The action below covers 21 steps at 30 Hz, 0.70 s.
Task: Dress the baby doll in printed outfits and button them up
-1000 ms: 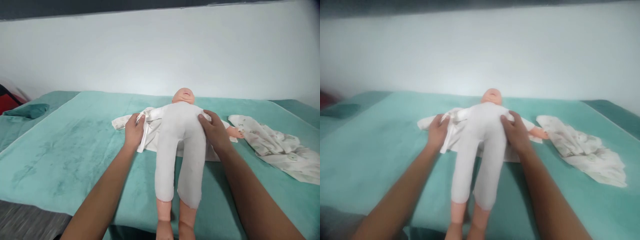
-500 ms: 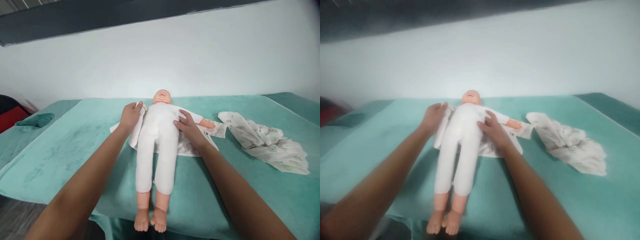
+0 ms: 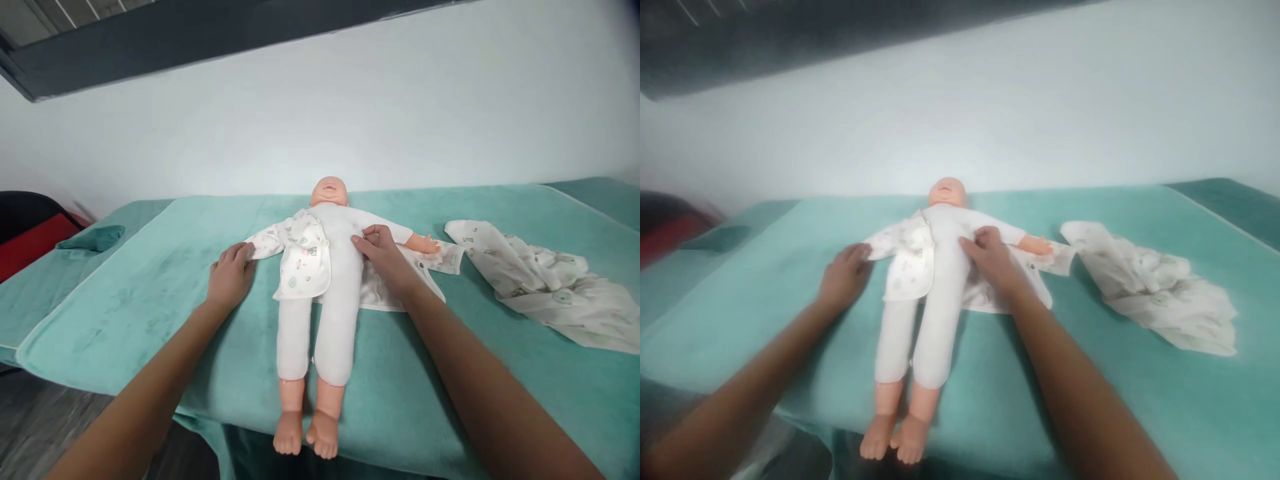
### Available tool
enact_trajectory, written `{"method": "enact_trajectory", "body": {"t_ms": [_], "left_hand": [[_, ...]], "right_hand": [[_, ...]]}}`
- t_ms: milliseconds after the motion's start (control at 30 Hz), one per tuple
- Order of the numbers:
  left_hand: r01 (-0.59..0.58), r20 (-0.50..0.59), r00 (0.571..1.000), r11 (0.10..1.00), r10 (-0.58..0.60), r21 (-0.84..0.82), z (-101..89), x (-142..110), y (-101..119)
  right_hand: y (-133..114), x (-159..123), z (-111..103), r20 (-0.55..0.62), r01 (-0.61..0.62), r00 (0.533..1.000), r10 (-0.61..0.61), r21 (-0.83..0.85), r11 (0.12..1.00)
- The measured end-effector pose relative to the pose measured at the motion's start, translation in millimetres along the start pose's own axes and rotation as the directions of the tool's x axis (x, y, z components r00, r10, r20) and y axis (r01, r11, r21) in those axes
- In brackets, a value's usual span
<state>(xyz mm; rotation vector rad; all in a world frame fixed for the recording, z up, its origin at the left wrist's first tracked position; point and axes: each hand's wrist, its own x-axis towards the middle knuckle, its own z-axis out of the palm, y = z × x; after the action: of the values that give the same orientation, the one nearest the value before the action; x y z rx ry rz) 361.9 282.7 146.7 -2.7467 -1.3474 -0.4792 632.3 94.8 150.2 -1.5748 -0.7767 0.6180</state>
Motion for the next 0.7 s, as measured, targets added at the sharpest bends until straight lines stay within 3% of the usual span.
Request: {"method": "enact_trajectory", "body": {"t_ms": [200, 300, 367, 467, 533, 600, 700], "left_hand": [[-0.024, 0.079, 0.997, 0.994, 0.015, 0.104, 2.0, 40.5, -34.3], [0.063, -0.004, 0.998, 0.996, -0.063, 0.057, 2.7, 50.3, -31.2], [0.039, -0.125, 0.991, 0.998, -0.044, -0.043, 1.3, 50.7, -11.8], [-0.089, -0.245, 0.969, 0.955, 0.017, -0.284, -11.0, 50.9, 42.7], [-0.086, -0.185, 0.983, 0.893, 0.004, -0.441, -24.8, 55.3, 84.0], [-0.032, -0.047, 0.999, 0.861, 0.01, -0.507, -38.0, 63.2, 116.8], [0.098, 0.18, 0.984, 0.856, -0.006, -0.508, -49.5, 75.8, 137.0]], "right_hand": [[-6.4, -1.9, 1.9, 0.0, -0.053, 0.999, 0.053, 0.059, 0.997], [-5.1, -1.3, 0.2, 0.038, -0.016, 0.999, 0.015, 0.025, 1.0], [-3.2, -0.8, -1.1, 0.05, 0.01, 0.999, -0.009, -0.02, 1.0], [-0.6, -0.4, -2.1, 0.06, 0.026, 0.998, -0.023, -0.062, 0.998], [0.2, -0.6, -2.4, 0.061, 0.038, 0.998, -0.034, -0.069, 0.997], [0.2, -0.8, -2.6, 0.063, 0.044, 0.997, -0.04, -0.07, 0.997], [-0.9, -0.6, -3.0, 0.067, 0.035, 0.997, -0.03, -0.077, 0.996]]}}
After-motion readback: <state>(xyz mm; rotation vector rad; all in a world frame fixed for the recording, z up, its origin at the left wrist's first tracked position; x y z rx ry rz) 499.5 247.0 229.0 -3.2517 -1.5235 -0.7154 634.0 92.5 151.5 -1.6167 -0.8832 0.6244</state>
